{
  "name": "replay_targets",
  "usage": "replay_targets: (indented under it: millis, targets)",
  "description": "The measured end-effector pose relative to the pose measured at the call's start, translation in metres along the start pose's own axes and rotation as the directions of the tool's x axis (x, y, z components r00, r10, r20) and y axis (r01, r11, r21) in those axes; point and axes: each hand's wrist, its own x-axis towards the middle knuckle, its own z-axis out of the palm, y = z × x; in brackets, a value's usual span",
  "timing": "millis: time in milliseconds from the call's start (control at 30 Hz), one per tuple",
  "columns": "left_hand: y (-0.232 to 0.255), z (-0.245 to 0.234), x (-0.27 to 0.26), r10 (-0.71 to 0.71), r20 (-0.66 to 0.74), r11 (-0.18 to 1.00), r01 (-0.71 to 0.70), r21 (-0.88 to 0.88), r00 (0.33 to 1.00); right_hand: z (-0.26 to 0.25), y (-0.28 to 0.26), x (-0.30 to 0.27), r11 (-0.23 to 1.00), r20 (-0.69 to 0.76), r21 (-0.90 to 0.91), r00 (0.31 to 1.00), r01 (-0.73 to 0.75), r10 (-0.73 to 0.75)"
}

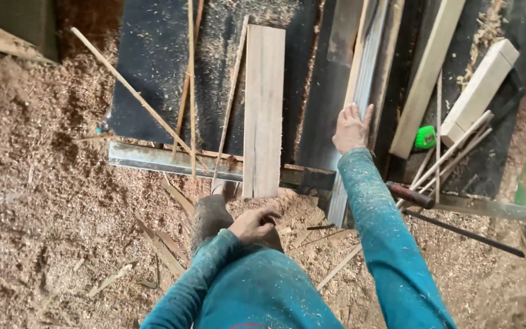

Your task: Using a table saw to cut multiple thin strips from a wooden board.

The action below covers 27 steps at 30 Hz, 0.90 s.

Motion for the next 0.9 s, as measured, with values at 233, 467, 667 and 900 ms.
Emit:
replay_targets:
  millis: [233,467,667,900]
  targets:
    - [-0.003,0.012,0.000,0.113,-0.074,0.994,-0.112,0.016,0.991,-0.035,-0.026,-0.065,0.993,0.072,-0.114,0.997,-0.008,0.016]
    - [0.032,0.028,0.034,0.462,-0.230,0.887,-0.440,0.144,0.856,0.003,-0.045,-0.182,0.990,0.087,-0.114,0.994,0.080,-0.071]
    - [0.013,0.055,0.137,0.647,-0.245,0.743,-0.527,0.412,0.722,0.048,-0.059,-0.210,0.993,-0.430,0.022,0.898,0.113,-0.092]
    - [0.089,0.027,0.181,0.441,0.122,0.292,-0.270,0.918,0.889,-0.028,-0.067,-0.358,0.903,-0.559,0.404,0.821,0.149,0.115]
